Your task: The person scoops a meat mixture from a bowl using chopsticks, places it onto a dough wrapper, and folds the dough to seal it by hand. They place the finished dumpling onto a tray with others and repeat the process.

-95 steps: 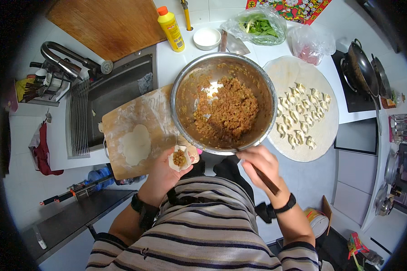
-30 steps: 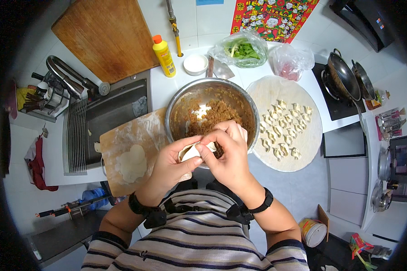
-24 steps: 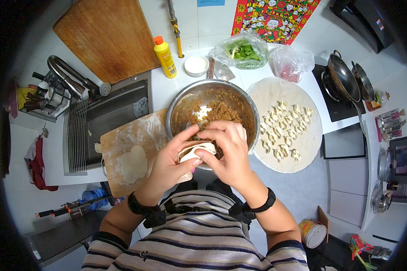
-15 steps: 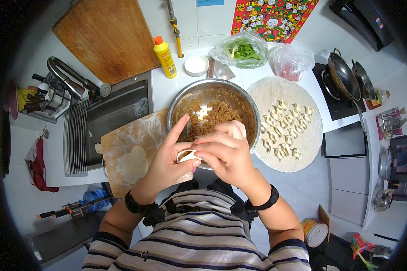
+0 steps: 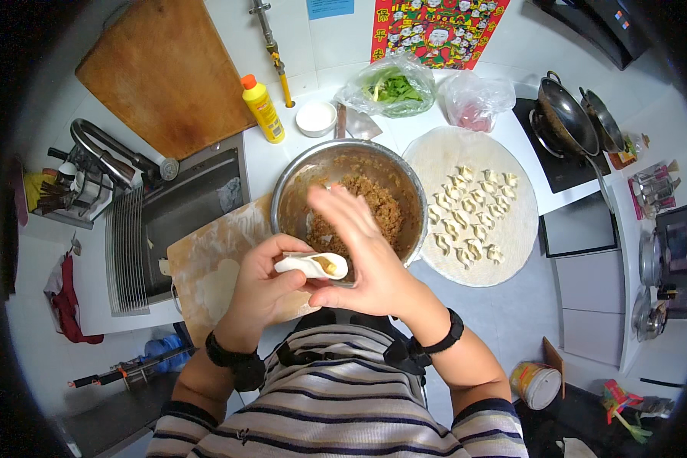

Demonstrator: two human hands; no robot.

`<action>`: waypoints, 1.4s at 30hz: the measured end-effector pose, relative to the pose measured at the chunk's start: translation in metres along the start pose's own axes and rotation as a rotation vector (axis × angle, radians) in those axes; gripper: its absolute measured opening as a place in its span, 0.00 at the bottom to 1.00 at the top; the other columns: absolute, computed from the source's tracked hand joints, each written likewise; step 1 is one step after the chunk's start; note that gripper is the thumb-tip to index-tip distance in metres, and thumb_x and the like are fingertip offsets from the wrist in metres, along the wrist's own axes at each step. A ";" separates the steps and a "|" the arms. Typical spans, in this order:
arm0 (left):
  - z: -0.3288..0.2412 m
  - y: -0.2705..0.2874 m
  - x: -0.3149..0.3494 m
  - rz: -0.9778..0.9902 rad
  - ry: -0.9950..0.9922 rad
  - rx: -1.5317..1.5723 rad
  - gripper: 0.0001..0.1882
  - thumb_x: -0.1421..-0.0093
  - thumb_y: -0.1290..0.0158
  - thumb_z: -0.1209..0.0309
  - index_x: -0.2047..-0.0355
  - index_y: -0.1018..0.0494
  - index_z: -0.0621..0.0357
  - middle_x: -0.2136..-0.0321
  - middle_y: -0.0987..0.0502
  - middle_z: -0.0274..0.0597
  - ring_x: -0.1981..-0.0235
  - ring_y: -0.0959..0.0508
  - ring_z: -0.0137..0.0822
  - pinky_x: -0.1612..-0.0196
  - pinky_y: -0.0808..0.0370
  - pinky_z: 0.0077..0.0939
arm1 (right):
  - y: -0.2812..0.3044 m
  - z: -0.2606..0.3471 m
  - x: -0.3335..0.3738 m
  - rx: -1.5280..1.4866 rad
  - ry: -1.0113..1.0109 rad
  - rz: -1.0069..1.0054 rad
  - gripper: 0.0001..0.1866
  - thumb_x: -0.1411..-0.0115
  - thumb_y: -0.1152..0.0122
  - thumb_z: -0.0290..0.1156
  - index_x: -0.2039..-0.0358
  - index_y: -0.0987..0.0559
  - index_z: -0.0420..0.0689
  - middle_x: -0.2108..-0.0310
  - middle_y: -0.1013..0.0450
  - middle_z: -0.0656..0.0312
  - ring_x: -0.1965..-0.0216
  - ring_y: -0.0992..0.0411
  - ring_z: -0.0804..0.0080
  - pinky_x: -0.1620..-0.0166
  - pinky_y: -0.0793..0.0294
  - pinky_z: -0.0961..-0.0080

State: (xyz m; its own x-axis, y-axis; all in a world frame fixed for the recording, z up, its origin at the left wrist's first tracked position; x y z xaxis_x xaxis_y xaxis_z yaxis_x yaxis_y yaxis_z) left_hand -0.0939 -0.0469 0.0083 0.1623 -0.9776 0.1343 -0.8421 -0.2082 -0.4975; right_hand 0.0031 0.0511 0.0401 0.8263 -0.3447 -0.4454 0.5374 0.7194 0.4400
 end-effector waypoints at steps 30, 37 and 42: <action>-0.049 -0.045 -0.002 0.339 -0.572 -1.000 0.11 0.45 0.57 0.67 0.74 0.29 0.62 0.80 0.27 0.48 0.77 0.27 0.49 0.74 0.31 0.37 | 0.003 0.045 -0.005 0.184 0.100 0.159 0.30 0.38 0.77 0.46 0.49 0.29 0.45 0.47 0.35 0.56 0.40 0.48 0.48 0.41 0.79 0.46; -0.037 -0.041 -0.009 0.240 -0.566 -0.822 0.12 0.45 0.60 0.71 0.77 0.30 0.68 0.80 0.28 0.54 0.77 0.27 0.52 0.72 0.31 0.37 | -0.009 0.031 0.002 -0.032 0.049 0.059 0.25 0.37 0.70 0.40 0.48 0.33 0.38 0.46 0.38 0.51 0.42 0.44 0.49 0.40 0.67 0.48; -0.024 -0.036 -0.010 0.194 -0.590 -0.792 0.11 0.46 0.60 0.73 0.77 0.30 0.68 0.80 0.27 0.54 0.77 0.27 0.52 0.72 0.31 0.38 | -0.015 0.023 0.010 -0.143 0.018 -0.102 0.24 0.37 0.69 0.37 0.52 0.31 0.33 0.50 0.34 0.47 0.46 0.38 0.50 0.41 0.53 0.54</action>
State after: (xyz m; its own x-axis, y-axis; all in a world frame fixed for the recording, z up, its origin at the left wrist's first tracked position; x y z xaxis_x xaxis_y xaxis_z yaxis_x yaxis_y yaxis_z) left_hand -0.0777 -0.0286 0.0452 0.0343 -0.8966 -0.4415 -0.9457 -0.1720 0.2759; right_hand 0.0074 0.0226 0.0472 0.7650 -0.4105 -0.4962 0.5875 0.7604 0.2767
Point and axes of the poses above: each hand's wrist, its own x-axis away from the middle knuckle, its own y-axis out of the back of the hand, z = x × y, the point moved 5 cm from there along -x, towards the middle knuckle
